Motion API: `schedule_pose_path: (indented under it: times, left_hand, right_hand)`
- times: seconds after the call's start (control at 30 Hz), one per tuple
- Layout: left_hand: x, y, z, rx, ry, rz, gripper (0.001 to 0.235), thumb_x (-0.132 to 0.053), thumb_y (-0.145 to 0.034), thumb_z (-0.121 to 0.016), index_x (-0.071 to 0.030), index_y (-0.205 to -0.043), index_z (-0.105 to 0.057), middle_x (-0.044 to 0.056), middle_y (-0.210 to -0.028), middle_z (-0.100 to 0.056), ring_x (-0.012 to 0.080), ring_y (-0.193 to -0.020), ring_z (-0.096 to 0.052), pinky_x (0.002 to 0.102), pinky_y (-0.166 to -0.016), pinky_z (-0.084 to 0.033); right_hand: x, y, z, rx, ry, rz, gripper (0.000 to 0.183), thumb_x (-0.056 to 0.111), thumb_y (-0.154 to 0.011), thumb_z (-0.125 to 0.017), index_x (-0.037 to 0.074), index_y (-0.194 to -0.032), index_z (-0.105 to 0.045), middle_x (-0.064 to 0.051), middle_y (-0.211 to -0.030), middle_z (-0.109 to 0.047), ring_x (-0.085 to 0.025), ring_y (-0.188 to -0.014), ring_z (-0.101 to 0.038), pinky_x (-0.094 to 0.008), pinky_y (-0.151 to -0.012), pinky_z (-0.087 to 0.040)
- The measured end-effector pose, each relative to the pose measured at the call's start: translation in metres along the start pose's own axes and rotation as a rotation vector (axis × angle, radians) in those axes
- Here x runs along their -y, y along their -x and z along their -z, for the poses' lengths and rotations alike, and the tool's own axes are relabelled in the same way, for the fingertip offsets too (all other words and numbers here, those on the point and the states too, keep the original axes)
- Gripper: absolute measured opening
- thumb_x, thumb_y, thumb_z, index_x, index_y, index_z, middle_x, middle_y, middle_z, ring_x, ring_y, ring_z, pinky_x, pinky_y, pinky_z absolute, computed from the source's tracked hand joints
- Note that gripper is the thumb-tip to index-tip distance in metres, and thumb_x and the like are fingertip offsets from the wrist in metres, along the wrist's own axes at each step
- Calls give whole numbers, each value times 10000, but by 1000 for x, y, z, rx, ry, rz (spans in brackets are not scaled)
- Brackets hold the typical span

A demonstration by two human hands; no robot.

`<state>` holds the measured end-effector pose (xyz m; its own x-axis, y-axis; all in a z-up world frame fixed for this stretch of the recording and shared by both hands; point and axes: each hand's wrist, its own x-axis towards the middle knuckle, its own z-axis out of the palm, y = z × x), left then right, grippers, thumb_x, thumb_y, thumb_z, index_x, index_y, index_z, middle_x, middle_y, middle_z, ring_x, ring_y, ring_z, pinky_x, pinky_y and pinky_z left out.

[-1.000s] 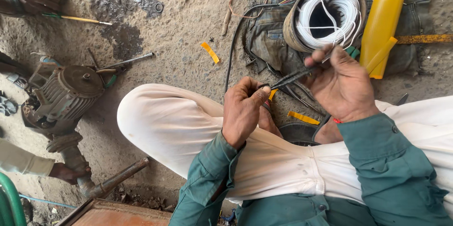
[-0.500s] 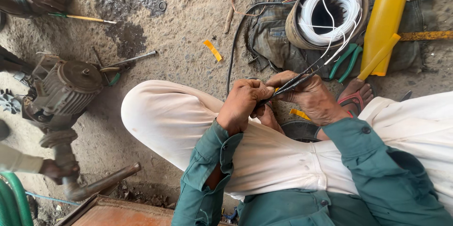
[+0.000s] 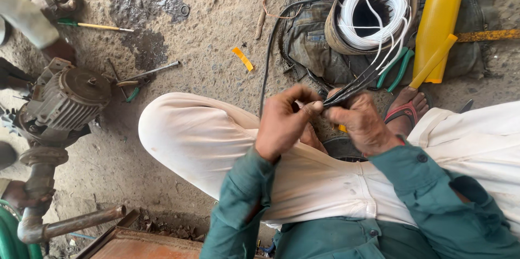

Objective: The person sits on the floor and repairs a black electrical cable by twisting exposed wires together and wrapping the connection with yellow electrical tape. The person uses pliers to strip the insulation and hands to twist and tape the wires.

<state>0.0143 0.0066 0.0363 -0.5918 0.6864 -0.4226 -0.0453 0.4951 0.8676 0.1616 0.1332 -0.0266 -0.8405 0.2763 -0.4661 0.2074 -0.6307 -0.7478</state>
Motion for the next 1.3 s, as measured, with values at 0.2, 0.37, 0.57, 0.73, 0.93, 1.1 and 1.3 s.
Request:
schedule_pose_path:
  times: [0.2,0.37,0.57,0.73,0.93,1.1,1.3]
  left_hand:
    - [-11,7,-9,-195,-199,-200,74,-50,-906,-695,-79,-974,-698,78,-852,-710,242,-771,-731,352,-677,-553]
    - [-24,16,2,-65,-341,-476,218,14,-849,-645,-71,-1048,-669,97,-996,-693,300,-874,-706,383,-739,-556]
    - [-16,18,1,-18,-650,-601,263,-53,-765,-722,-39,-1016,-645,131,-941,-670,322,-856,-669,430,-715,-530]
    - [-3,9,1,-157,-302,-264,135,-156,-879,-725,-25,-906,-710,118,-809,-705,265,-709,-675,364,-647,-508]
    - [7,-8,3,40,-122,166,255,-206,-975,-642,13,-857,-697,97,-658,-652,145,-605,-611,324,-565,-486]
    - [6,-14,6,1,-1,265,209,-199,-894,-708,-22,-968,-627,51,-710,-661,113,-615,-587,321,-556,-480]
    - [-1,4,1,-88,-377,-93,229,-235,-976,-665,-22,-891,-665,150,-725,-653,261,-609,-612,402,-590,-473]
  right_hand:
    - [-2,17,-25,-184,-349,-135,42,6,-879,-673,18,-849,-700,2,-725,-628,-104,-635,-550,-266,-603,-462]
    - [8,25,-29,-259,-384,-82,108,7,-929,-672,7,-825,-703,26,-676,-549,-64,-599,-465,-249,-545,-401]
    - [17,24,-39,-367,-196,-161,159,69,-924,-675,35,-772,-705,15,-639,-547,-70,-525,-453,-244,-461,-351]
    - [31,15,-29,-387,-67,-124,248,233,-968,-715,12,-875,-653,-25,-693,-571,-95,-530,-477,-263,-469,-418]
    - [13,-5,-12,-219,-262,-165,249,268,-987,-679,20,-998,-668,-56,-819,-667,-131,-679,-612,-276,-606,-515]
    - [1,-12,-6,-128,-297,-114,223,206,-1013,-639,-8,-1034,-696,-81,-865,-696,-160,-698,-631,-291,-643,-533]
    - [-5,-16,-1,-41,-413,-84,217,177,-1035,-604,-25,-1092,-659,-103,-896,-700,-170,-743,-664,-295,-694,-561]
